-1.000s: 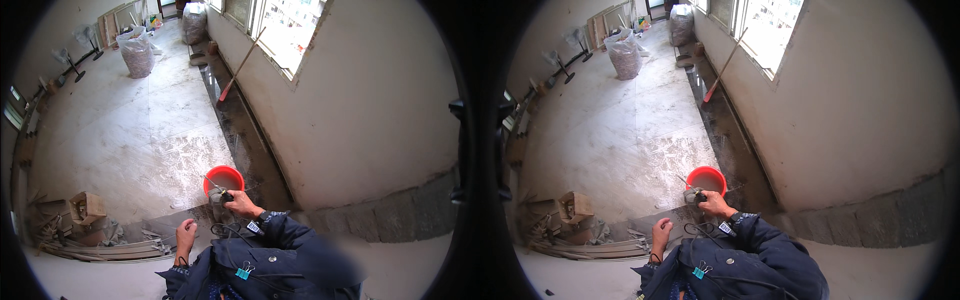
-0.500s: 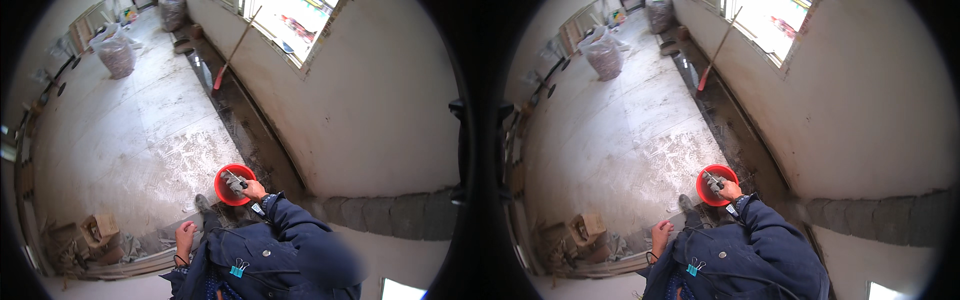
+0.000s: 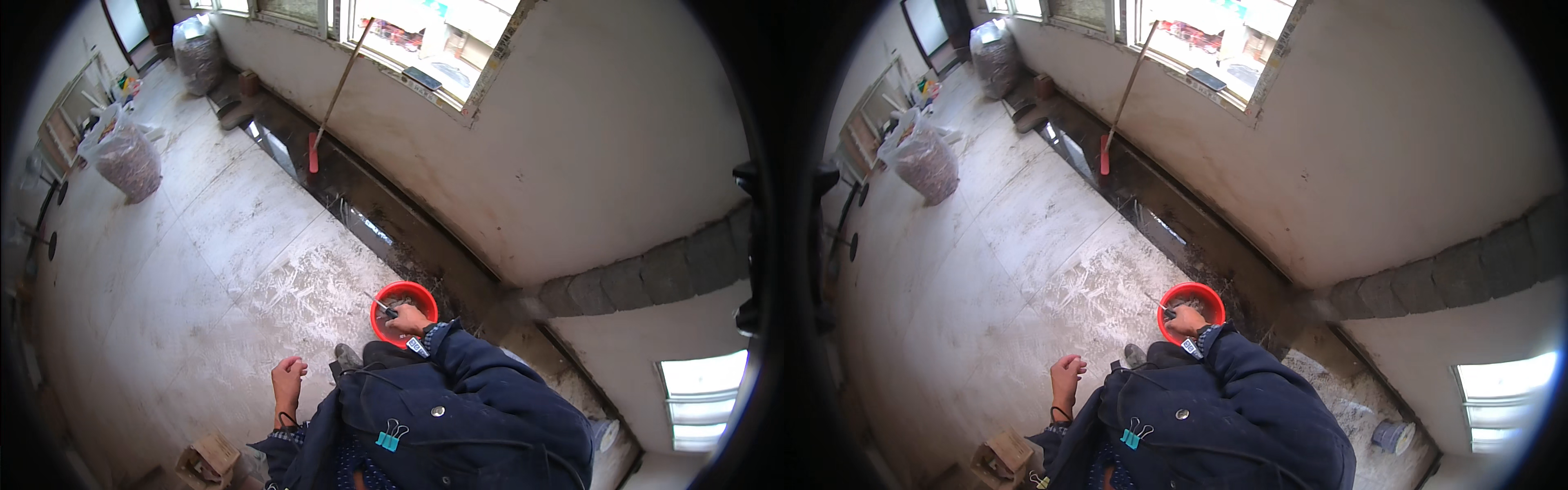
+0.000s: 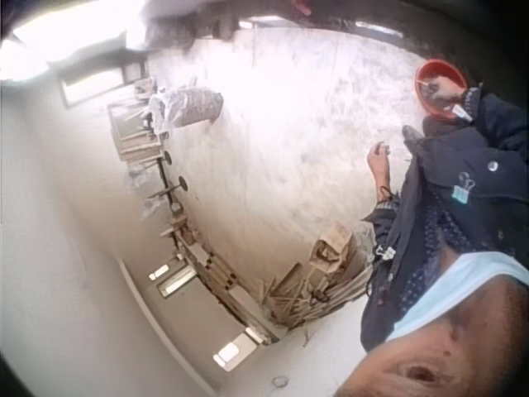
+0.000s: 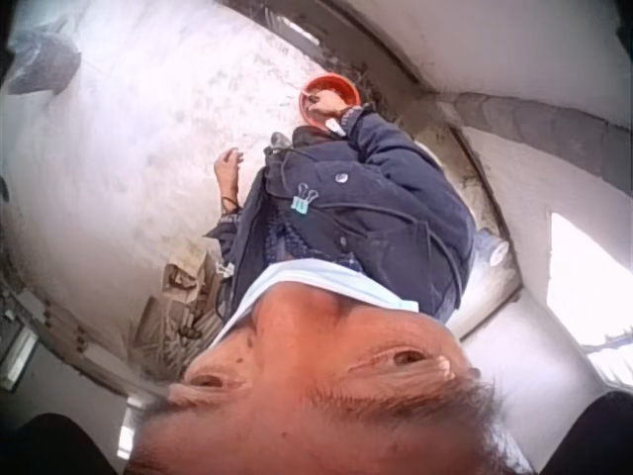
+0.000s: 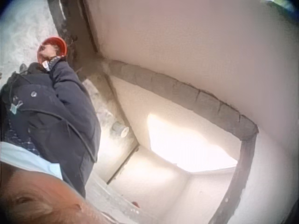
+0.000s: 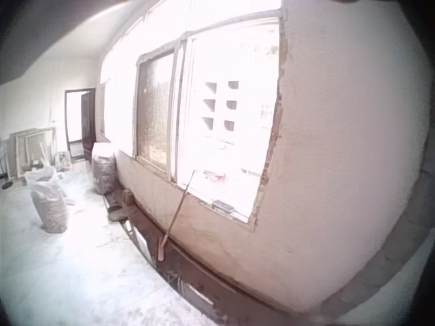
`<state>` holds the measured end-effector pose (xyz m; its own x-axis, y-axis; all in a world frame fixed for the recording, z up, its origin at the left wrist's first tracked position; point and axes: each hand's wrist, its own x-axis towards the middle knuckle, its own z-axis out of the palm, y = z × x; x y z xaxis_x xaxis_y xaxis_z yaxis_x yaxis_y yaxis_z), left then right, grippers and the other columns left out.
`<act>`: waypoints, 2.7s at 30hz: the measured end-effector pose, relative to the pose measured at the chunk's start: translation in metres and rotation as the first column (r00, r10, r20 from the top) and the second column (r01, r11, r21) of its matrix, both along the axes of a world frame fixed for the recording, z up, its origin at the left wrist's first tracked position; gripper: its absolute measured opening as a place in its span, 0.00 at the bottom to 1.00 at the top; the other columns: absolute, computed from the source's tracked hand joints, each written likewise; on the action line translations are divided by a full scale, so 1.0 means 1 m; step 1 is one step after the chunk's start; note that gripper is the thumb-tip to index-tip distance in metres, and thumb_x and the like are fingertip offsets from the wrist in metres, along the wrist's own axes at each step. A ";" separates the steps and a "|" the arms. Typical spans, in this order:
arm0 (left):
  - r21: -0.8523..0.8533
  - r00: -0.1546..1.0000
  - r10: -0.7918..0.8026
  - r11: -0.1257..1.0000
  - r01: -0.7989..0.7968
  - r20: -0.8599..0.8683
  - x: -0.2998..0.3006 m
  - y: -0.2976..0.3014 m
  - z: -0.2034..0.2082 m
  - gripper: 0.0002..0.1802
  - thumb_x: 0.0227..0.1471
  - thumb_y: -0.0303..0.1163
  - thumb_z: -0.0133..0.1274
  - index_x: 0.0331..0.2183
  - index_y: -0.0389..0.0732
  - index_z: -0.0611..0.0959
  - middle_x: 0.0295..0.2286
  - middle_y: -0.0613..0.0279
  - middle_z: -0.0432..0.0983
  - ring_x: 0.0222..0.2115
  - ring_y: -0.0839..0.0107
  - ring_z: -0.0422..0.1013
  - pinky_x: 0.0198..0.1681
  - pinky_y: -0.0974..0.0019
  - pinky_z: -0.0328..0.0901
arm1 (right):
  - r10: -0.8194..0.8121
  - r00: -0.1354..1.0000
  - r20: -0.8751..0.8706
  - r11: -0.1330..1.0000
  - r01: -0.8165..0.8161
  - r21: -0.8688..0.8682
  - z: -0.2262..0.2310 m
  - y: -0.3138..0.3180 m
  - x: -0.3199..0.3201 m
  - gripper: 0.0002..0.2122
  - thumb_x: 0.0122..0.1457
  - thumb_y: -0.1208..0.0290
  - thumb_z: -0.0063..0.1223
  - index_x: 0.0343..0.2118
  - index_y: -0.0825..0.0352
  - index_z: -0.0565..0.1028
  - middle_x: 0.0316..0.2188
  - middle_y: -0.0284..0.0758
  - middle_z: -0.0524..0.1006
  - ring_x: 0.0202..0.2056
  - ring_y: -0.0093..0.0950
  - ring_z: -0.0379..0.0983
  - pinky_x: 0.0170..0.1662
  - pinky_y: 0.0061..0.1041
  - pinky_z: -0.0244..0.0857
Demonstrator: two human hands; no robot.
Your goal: The person uses a screwdriver and a cloth to scrape and clean the window frame and sill. They repeatedly scrape along the frame, wipe with the cloth, and inspect the area. The person then closes the window and walks away from the window.
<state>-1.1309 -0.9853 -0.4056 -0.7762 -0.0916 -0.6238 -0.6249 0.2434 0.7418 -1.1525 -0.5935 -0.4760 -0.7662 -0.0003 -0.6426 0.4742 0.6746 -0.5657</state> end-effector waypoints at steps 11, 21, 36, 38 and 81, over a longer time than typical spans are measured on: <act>0.080 0.982 -0.154 0.986 0.145 0.112 -0.104 -0.029 -0.026 0.17 0.60 0.36 0.55 0.45 0.34 0.84 0.34 0.56 0.85 0.32 0.71 0.80 0.33 0.69 0.70 | -0.144 0.984 0.101 0.990 0.144 0.013 -0.029 -0.029 -0.090 0.25 0.53 0.52 0.63 0.38 0.76 0.82 0.37 0.57 0.82 0.43 0.49 0.81 0.47 0.41 0.73; -0.045 0.984 -0.123 0.991 0.129 0.126 -0.281 -0.052 -0.034 0.17 0.60 0.36 0.54 0.44 0.33 0.84 0.31 0.57 0.85 0.28 0.73 0.79 0.30 0.69 0.69 | -0.199 0.980 0.027 0.979 0.201 -0.047 -0.028 -0.030 -0.289 0.26 0.61 0.46 0.55 0.34 0.71 0.82 0.21 0.43 0.79 0.19 0.33 0.77 0.27 0.36 0.71; 0.012 0.973 -0.028 1.000 0.026 0.231 -0.490 -0.100 -0.105 0.15 0.59 0.36 0.54 0.43 0.37 0.83 0.30 0.57 0.84 0.24 0.70 0.79 0.23 0.69 0.69 | -0.520 0.820 -0.239 0.854 0.496 -0.157 0.032 0.017 -0.526 0.27 0.66 0.45 0.47 0.33 0.72 0.76 0.25 0.45 0.80 0.29 0.39 0.80 0.34 0.40 0.72; 0.034 0.968 -0.054 0.998 0.047 0.246 -0.532 -0.107 -0.114 0.14 0.58 0.36 0.53 0.42 0.37 0.82 0.29 0.56 0.84 0.23 0.70 0.79 0.22 0.69 0.69 | -0.667 0.729 -0.152 0.732 0.604 -0.316 0.049 0.023 -0.552 0.23 0.69 0.47 0.45 0.28 0.66 0.71 0.19 0.33 0.74 0.17 0.26 0.70 0.23 0.31 0.65; -0.073 0.870 -0.492 0.867 0.492 0.026 -0.909 0.051 -0.091 0.11 0.58 0.30 0.54 0.37 0.32 0.86 0.25 0.60 0.82 0.24 0.72 0.76 0.29 0.69 0.71 | 0.062 0.650 -0.758 0.501 0.636 0.587 0.094 0.246 -0.846 0.13 0.62 0.65 0.54 0.49 0.52 0.78 0.49 0.38 0.75 0.51 0.37 0.71 0.48 0.39 0.64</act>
